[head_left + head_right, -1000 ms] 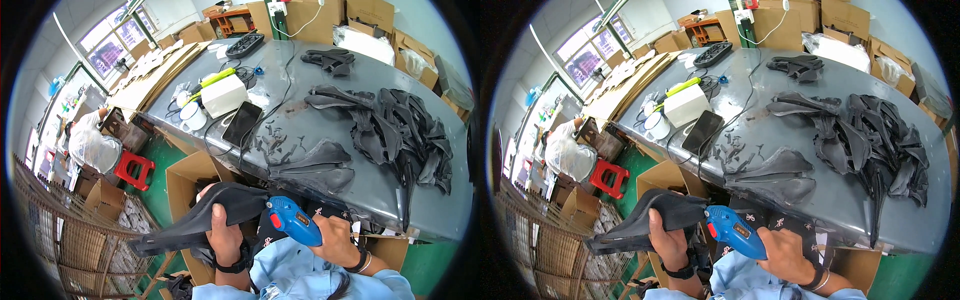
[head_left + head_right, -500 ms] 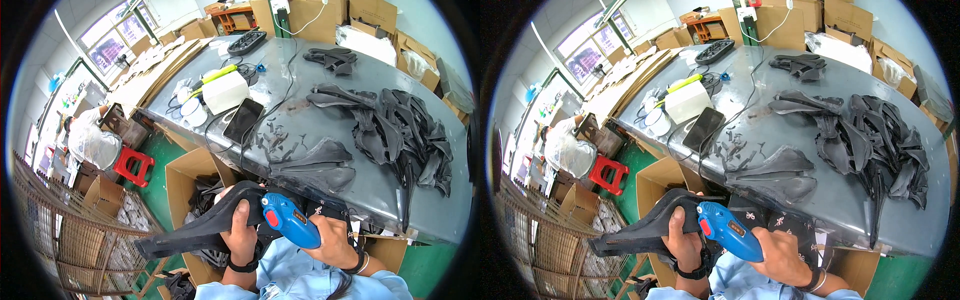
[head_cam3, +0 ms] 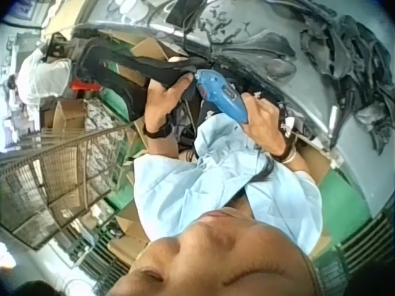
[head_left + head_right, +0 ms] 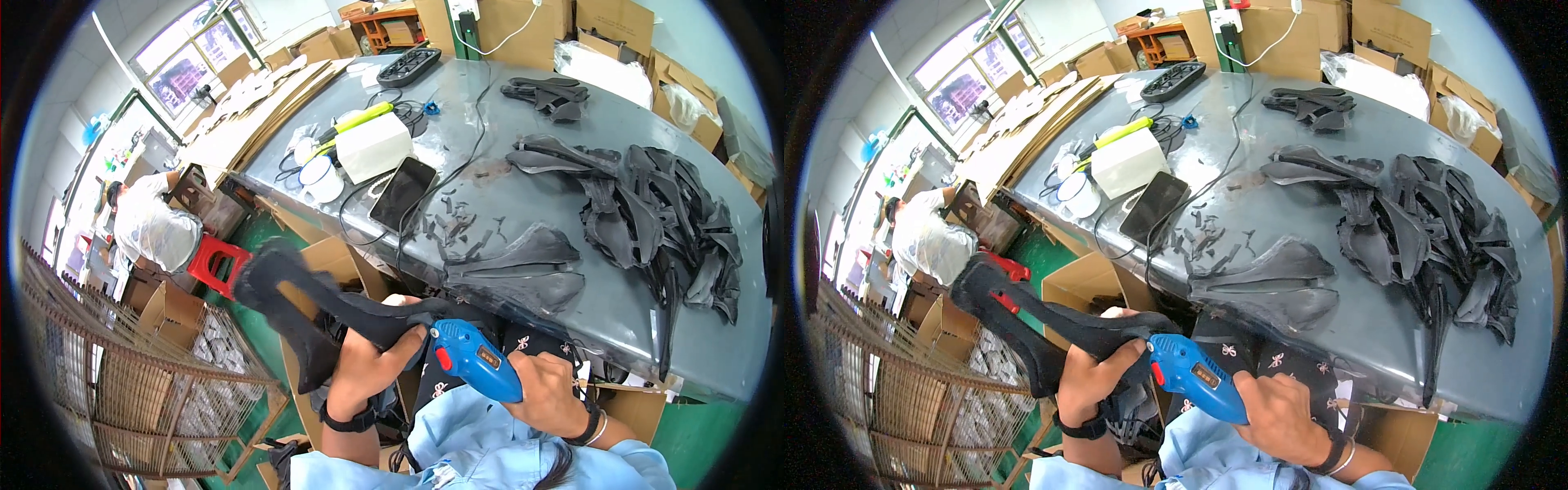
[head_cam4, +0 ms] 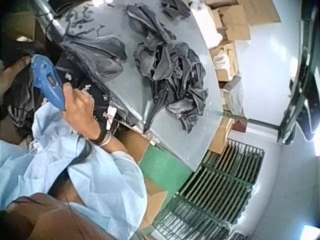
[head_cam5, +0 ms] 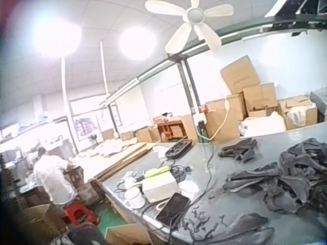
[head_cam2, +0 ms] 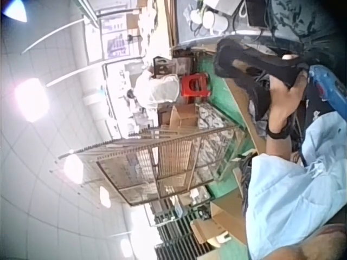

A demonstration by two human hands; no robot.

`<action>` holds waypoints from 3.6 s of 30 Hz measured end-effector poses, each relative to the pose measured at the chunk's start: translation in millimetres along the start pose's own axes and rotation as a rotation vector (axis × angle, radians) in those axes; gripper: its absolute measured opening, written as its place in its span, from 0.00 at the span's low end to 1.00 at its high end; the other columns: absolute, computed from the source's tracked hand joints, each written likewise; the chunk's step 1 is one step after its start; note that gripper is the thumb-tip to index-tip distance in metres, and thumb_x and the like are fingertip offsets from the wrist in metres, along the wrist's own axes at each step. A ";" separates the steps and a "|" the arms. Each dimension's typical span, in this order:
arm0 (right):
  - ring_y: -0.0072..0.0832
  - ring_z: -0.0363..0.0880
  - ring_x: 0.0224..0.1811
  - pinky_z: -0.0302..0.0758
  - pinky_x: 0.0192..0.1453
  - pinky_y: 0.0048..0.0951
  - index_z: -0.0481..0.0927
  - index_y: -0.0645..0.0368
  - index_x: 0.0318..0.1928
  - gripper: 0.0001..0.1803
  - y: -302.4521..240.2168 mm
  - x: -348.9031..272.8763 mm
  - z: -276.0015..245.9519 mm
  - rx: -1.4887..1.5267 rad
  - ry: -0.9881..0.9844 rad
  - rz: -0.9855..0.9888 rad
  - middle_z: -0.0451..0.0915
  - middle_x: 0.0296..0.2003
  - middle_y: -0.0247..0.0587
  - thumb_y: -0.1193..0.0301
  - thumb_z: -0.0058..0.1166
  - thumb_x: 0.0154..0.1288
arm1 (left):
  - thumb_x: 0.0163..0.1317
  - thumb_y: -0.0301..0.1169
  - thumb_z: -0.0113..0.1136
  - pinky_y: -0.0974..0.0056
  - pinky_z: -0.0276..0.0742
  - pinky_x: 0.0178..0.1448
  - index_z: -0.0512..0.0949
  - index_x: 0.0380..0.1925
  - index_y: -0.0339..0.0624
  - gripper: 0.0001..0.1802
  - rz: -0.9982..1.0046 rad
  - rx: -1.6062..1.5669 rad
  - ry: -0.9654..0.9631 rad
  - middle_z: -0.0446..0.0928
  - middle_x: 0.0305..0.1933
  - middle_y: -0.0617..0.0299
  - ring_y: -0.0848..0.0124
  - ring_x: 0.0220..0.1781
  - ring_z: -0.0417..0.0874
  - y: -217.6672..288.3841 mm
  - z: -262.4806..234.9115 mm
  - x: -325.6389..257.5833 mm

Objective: The person picks up black foam pieces and trims their edges using a blue handheld power cutter. They rotate each piece to reach different sides before placing the finished item into a cardboard box.

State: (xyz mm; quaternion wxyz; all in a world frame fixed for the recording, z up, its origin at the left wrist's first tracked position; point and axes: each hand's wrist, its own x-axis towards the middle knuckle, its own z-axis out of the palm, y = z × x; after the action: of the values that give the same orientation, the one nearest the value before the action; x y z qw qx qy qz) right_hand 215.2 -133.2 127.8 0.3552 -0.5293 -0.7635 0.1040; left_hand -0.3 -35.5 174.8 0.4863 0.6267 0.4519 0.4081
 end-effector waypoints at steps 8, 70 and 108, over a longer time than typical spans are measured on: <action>0.42 0.79 0.22 0.74 0.28 0.34 0.72 0.64 0.41 0.27 -4.9 4.3 -4.2 0.184 -0.090 0.022 0.77 0.23 0.45 0.72 0.69 0.37 | 0.49 0.18 0.58 0.64 0.73 0.49 0.77 0.44 0.36 0.18 0.324 0.322 -0.155 0.79 0.41 0.54 0.64 0.43 0.80 -33.5 8.4 7.2; 0.41 0.78 0.21 0.71 0.26 0.35 0.71 0.64 0.41 0.25 13.0 0.2 -14.3 0.023 -0.118 -0.015 0.78 0.22 0.44 0.73 0.66 0.39 | 0.57 0.27 0.59 0.75 0.71 0.34 0.77 0.48 0.35 0.18 -0.440 -0.217 -0.158 0.78 0.35 0.63 0.79 0.29 0.75 29.8 -26.8 -5.8; 0.43 0.79 0.23 0.74 0.28 0.35 0.71 0.62 0.39 0.24 -3.0 8.2 -0.4 0.123 -0.132 0.060 0.78 0.22 0.46 0.74 0.67 0.39 | 0.55 0.30 0.58 0.62 0.72 0.53 0.69 0.45 0.37 0.18 0.354 -0.597 0.612 0.74 0.43 0.53 0.65 0.45 0.76 -1.5 15.0 -0.8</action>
State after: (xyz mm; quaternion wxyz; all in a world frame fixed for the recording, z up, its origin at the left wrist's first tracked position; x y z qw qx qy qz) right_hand 211.8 -127.3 133.3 0.3327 -0.5211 -0.7612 0.1959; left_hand 13.5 -39.8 170.4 0.4127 0.3775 0.3232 0.7634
